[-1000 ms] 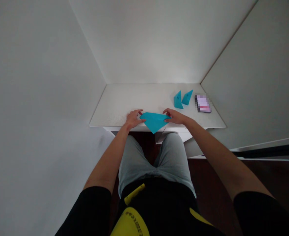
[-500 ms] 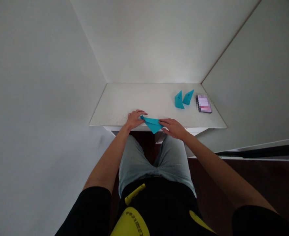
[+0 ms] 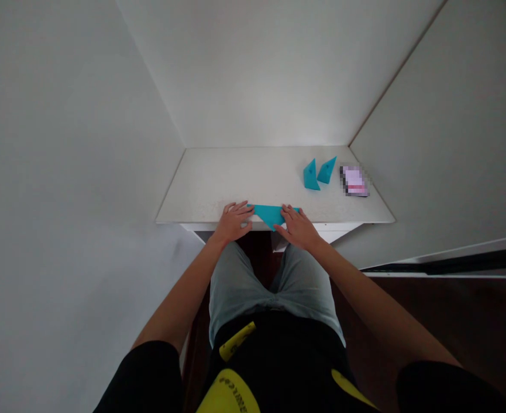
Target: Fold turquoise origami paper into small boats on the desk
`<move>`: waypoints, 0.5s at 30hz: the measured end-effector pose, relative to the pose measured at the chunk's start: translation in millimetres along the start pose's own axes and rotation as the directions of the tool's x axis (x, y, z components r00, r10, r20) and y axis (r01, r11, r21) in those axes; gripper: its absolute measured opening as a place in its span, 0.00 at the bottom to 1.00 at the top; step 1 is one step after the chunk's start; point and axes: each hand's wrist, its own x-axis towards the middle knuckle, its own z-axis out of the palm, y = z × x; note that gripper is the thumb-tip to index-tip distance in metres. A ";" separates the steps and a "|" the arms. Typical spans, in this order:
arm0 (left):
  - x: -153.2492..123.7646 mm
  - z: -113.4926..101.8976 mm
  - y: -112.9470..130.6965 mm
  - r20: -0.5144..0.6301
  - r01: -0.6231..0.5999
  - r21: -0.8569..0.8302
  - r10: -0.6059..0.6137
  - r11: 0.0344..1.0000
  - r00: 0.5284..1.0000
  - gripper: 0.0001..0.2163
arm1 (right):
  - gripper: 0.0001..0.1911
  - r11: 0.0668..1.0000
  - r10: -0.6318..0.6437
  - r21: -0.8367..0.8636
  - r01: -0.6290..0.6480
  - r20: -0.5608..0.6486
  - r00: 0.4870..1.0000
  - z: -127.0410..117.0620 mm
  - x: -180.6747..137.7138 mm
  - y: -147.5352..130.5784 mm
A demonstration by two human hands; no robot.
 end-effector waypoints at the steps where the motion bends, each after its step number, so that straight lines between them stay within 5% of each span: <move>1: -0.3 0.6 7.6 -0.010 -0.030 0.020 0.030 0.999 0.999 0.20 | 0.38 0.999 0.030 -0.013 -0.030 0.001 1.000 0.5 3.4 -4.6; 7: 26.1 19.1 47.2 0.136 -0.174 0.107 0.159 0.979 0.978 0.36 | 0.33 0.990 0.136 -0.048 -0.136 0.001 0.991 4.9 23.9 -27.6; 11: 33.0 33.3 49.7 0.227 -0.142 0.130 0.110 0.981 0.968 0.42 | 0.34 0.993 0.115 -0.025 -0.114 0.035 0.993 10.2 30.7 -28.3; 15: 27.7 34.6 42.1 0.202 -0.098 0.138 0.068 0.986 0.977 0.40 | 0.40 0.999 0.010 0.035 -0.009 -0.024 1.000 21.9 26.1 -21.1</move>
